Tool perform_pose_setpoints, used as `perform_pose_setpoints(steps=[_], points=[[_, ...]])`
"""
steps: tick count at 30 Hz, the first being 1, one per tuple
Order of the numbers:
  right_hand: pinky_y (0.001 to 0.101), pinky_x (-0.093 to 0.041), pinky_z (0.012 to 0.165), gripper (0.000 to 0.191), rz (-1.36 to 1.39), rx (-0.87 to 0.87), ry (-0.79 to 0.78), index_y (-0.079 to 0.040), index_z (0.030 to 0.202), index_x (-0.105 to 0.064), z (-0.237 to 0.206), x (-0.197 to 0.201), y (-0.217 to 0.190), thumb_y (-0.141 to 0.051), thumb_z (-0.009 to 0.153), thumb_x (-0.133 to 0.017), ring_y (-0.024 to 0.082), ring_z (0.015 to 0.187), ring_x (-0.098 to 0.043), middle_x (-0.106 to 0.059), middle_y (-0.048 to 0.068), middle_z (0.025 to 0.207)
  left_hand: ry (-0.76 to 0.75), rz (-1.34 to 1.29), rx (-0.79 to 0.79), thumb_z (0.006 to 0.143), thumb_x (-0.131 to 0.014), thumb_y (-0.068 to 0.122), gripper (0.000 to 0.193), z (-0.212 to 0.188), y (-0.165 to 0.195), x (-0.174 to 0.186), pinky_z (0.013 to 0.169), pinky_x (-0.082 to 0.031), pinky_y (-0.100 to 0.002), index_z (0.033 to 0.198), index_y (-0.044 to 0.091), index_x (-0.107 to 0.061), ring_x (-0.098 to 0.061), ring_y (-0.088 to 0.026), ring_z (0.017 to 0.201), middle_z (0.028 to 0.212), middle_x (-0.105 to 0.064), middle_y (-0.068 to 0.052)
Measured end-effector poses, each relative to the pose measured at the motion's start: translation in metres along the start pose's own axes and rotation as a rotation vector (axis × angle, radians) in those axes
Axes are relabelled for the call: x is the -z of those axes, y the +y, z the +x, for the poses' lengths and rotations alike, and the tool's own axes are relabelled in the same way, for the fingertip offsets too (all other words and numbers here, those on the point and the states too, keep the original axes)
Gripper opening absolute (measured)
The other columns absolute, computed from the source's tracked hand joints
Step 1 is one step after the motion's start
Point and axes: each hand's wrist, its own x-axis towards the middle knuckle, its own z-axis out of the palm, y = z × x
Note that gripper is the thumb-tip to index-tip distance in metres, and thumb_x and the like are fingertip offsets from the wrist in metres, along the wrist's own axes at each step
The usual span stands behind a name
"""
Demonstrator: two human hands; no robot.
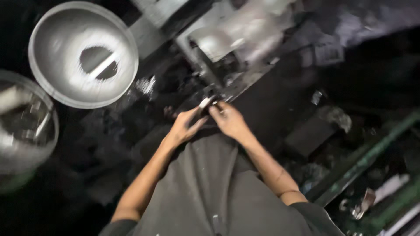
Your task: The person grinds the edges of small metal parts against a bench grinder, rotating them to smooth different sides. The person occasionally dips the parts into a metal bowl containing liquid and other small items, then resumes grinding.
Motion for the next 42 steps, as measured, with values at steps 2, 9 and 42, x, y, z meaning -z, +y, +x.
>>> perform_pose_setpoints(steps=[2,9,42], points=[[0.033,-0.054,0.079,0.032,0.129,0.045,-0.052,0.0,0.119,-0.068,0.005,0.003,0.006,-0.028,0.104,-0.058,0.017,0.088,-0.068,-0.073,0.008,0.101,0.117,-0.126,-0.122,0.099,-0.073,0.012,0.035,-0.001,0.001,-0.01,0.079,-0.055,-0.036,0.13,0.0,-0.061,-0.07,-0.026,0.084,0.101,-0.071,-0.022],[0.0283,-0.039,0.056,0.034,0.177,-0.172,-0.109,-0.003,0.089,-0.06,0.017,0.018,0.004,-0.032,0.106,-0.055,0.008,0.063,-0.045,-0.05,-0.003,0.07,0.33,-0.07,-0.042,0.098,-0.071,0.015,0.039,0.01,0.027,-0.023,0.074,-0.056,-0.035,0.133,0.001,-0.06,-0.072,-0.028,0.079,0.097,-0.072,-0.022],[0.0261,-0.031,0.05,0.036,0.454,-0.276,-0.171,-0.009,0.09,-0.054,-0.007,0.015,-0.036,-0.037,0.11,-0.045,0.006,0.055,-0.037,-0.045,-0.005,0.065,0.055,-0.354,-0.295,0.097,-0.07,0.009,0.051,0.005,0.042,0.022,0.1,-0.053,-0.033,0.143,-0.002,-0.053,-0.069,-0.022,0.112,0.124,-0.072,-0.019]])
